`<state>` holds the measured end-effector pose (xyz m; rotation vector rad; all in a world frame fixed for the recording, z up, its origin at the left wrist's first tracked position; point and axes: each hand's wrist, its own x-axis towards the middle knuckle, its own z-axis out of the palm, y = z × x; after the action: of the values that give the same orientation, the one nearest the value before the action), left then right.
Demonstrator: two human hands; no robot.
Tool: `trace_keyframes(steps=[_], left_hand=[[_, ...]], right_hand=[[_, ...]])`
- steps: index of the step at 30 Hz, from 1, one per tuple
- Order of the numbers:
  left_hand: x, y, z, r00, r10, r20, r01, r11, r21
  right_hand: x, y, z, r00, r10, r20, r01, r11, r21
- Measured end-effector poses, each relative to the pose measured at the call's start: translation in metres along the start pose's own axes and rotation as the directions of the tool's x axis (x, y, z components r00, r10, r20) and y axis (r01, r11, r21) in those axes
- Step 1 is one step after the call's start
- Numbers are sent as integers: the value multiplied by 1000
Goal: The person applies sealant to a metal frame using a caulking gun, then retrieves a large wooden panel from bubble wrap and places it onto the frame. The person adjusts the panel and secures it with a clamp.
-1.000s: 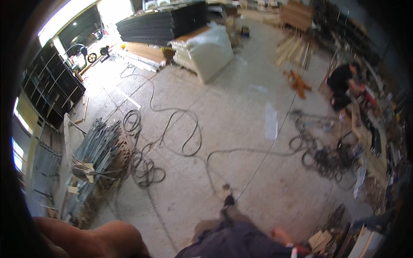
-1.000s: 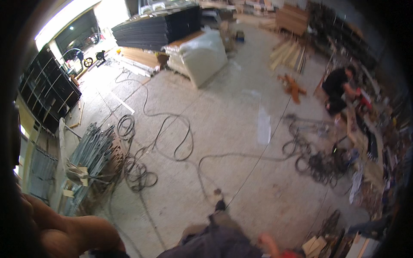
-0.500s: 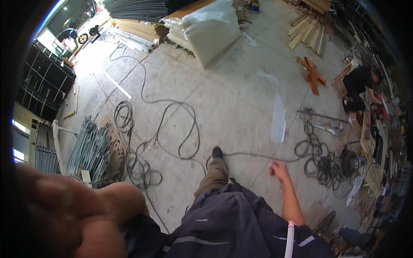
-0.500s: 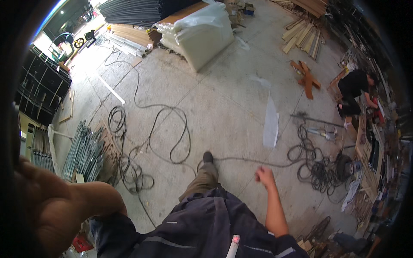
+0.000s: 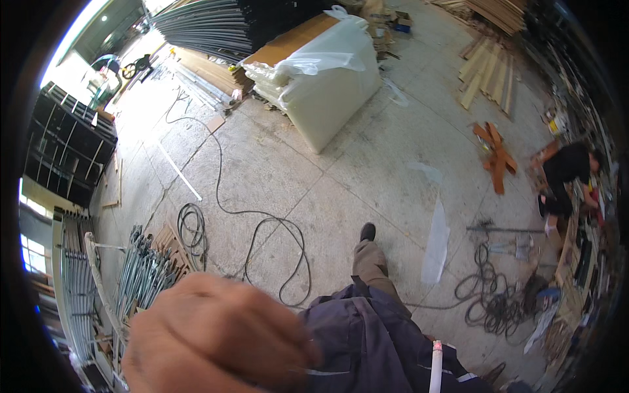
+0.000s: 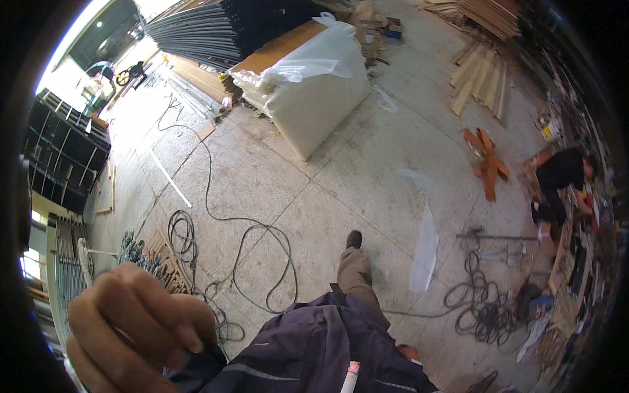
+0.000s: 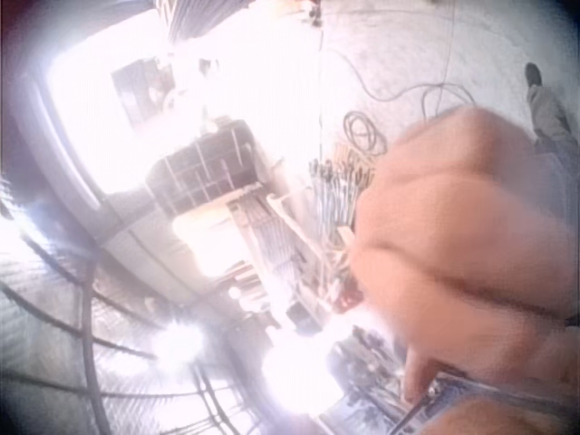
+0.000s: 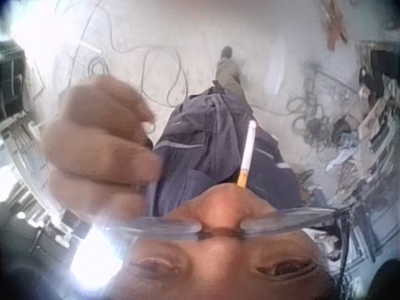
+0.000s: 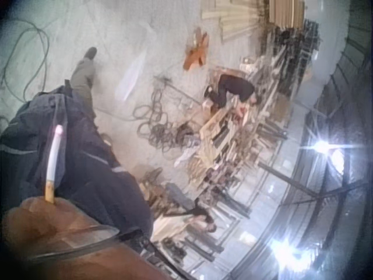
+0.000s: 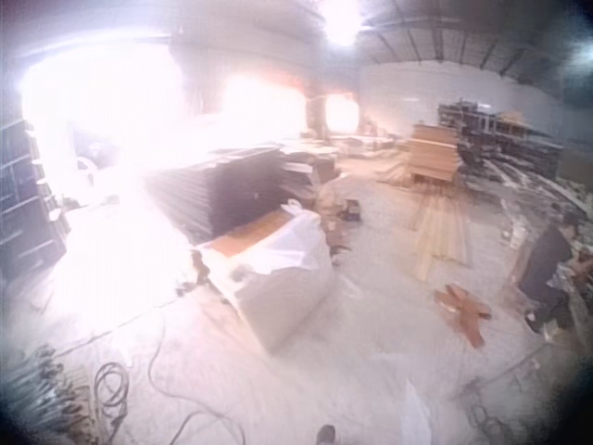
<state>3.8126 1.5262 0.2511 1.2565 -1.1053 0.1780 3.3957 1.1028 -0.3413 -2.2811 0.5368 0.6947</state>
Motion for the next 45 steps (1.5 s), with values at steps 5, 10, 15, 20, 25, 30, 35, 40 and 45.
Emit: trace_keyframes(steps=[5, 10, 15, 20, 25, 30, 35, 40, 45], left_hand=[[54, -118, -21, 989, 110, -103, -126, 978, -168], [128, -204, -63, 988, 152, -36, -155, 918, -365], [185, -290, -136, 986, 164, -13, -156, 905, -395], [210, -399, -242, 995, 68, -72, -90, 924, -371], [177, -560, -328, 691, -622, -369, 639, 764, -92], [66, -699, -343, 398, -897, -193, 859, 291, 420], [-12, -753, -343, 130, -967, -219, 969, 76, 236], [-36, -772, -366, -39, -920, -391, 999, -42, 0], [5, -809, -431, -60, -839, -541, 996, -13, -91]], right_hand=[[204, -170, -158, 938, 282, 203, -346, 805, 482], [425, -279, -323, 972, 229, 46, -218, 816, 535], [559, -457, -422, 998, -12, -64, 47, 812, 582], [620, -528, -411, 998, -50, -33, 60, 853, 518], [630, -494, -362, 965, 208, 158, -259, 838, 481], [639, -435, -354, 984, 0, 179, -16, 996, 87], [710, -540, -392, 946, 193, 260, -227, 968, 110], [870, -650, -417, 923, 200, 328, -327, 857, 399], [1002, -786, -426, 949, -2, 316, -88, 959, 269]])
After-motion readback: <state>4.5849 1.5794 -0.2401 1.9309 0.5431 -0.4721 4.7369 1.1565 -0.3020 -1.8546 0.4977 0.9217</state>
